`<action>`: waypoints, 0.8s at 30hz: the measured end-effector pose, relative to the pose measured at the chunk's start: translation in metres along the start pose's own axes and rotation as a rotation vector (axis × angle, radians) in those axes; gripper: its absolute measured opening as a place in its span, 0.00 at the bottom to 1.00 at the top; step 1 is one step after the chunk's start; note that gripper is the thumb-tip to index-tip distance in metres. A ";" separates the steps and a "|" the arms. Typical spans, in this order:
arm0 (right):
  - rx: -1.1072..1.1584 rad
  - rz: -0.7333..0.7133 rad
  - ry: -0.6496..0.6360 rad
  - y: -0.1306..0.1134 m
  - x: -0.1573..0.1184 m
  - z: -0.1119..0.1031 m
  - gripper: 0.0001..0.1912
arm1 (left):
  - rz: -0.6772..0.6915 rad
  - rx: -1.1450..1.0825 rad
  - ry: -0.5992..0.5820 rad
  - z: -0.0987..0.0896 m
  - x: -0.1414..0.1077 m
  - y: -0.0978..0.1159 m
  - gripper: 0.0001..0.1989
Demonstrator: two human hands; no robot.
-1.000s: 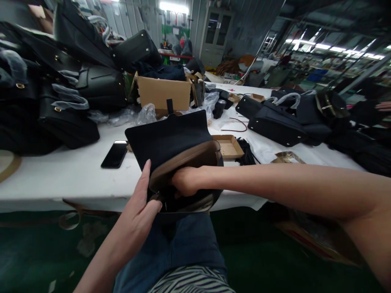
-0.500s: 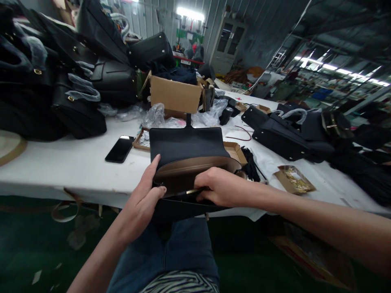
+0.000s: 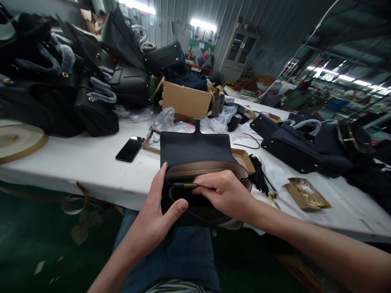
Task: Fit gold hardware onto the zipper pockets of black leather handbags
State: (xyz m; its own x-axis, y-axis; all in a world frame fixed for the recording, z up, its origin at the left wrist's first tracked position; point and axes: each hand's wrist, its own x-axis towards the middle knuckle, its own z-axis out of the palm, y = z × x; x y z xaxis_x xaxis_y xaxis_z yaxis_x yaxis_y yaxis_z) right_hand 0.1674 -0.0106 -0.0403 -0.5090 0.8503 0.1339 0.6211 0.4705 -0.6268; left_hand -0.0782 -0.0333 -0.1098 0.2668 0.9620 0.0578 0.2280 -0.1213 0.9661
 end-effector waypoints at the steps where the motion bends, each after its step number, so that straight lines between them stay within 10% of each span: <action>1: 0.017 -0.015 0.004 0.000 0.000 0.002 0.12 | 0.005 -0.007 -0.003 0.001 0.000 -0.001 0.50; 24: 0.011 -0.403 0.151 0.010 0.010 0.041 0.12 | 0.041 0.007 -0.148 0.008 -0.003 -0.005 0.44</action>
State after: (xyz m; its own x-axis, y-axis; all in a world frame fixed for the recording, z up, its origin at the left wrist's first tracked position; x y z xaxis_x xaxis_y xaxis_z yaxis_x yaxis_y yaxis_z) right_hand 0.1437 -0.0072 -0.0765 -0.6160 0.6247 0.4799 0.3838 0.7700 -0.5098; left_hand -0.0729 -0.0375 -0.1173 0.4112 0.9097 0.0585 0.2207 -0.1616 0.9619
